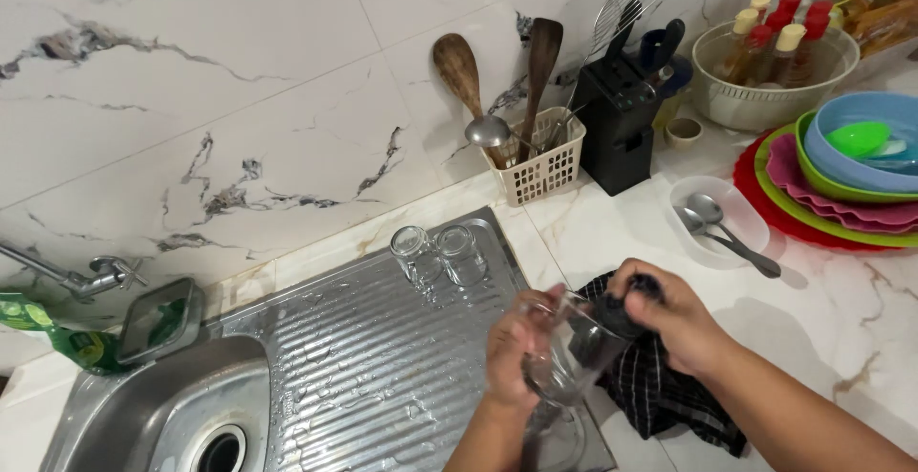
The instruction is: The recorder is drying various washed dishes, plastic containers, and glass jars using a black and white striped cloth at a kitchen counter.
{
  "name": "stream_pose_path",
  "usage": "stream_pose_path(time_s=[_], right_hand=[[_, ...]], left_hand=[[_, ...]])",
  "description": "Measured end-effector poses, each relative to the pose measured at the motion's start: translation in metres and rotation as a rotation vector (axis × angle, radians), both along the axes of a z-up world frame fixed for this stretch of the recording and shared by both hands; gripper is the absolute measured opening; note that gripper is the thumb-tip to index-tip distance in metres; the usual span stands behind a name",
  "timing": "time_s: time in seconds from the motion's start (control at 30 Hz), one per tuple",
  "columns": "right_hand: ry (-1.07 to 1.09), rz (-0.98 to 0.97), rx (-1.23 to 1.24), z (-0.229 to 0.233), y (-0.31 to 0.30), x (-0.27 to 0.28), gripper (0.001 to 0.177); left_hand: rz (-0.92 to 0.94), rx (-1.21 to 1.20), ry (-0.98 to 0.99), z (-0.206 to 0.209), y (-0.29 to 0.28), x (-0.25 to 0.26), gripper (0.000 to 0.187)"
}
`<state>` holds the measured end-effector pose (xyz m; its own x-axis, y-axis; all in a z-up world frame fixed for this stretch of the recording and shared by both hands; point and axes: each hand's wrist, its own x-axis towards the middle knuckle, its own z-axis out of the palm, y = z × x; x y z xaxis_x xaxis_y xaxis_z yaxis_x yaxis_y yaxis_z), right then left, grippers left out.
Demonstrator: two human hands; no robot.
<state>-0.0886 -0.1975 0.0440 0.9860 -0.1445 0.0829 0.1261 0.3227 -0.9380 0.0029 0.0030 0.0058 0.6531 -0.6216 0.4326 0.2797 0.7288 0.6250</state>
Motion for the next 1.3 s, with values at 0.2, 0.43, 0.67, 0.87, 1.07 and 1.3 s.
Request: stream_pose_path(time_s=[0.2, 0.43, 0.67, 0.87, 1.07, 1.3], right_hand=[[-0.389, 0.339, -0.846, 0.053, 0.023, -0.01, 0.044], [-0.091, 0.237, -0.328, -0.04, -0.041, -0.007, 0.036], [0.15, -0.208, -1.213, 0.033, -0.027, -0.015, 0.04], [-0.656, -0.316, -1.579, 0.028, 0.029, -0.017, 0.052], [-0.827, -0.277, -1.807, 0.026, 0.036, -0.002, 0.055], [-0.568, -0.302, -1.615, 0.008, -0.005, 0.03, 0.066]], left_hand=[[0.216, 0.08, -0.236, 0.002, 0.011, 0.009, 0.03], [0.133, 0.14, -0.159, 0.011, 0.007, -0.002, 0.036], [0.17, -0.146, 0.239, 0.024, 0.005, 0.012, 0.038], [0.193, 0.054, 0.477, -0.002, 0.0, 0.008, 0.036], [0.108, 0.014, 0.515, 0.007, -0.001, 0.001, 0.034], [0.035, 0.118, 0.321, 0.026, 0.007, 0.006, 0.055]])
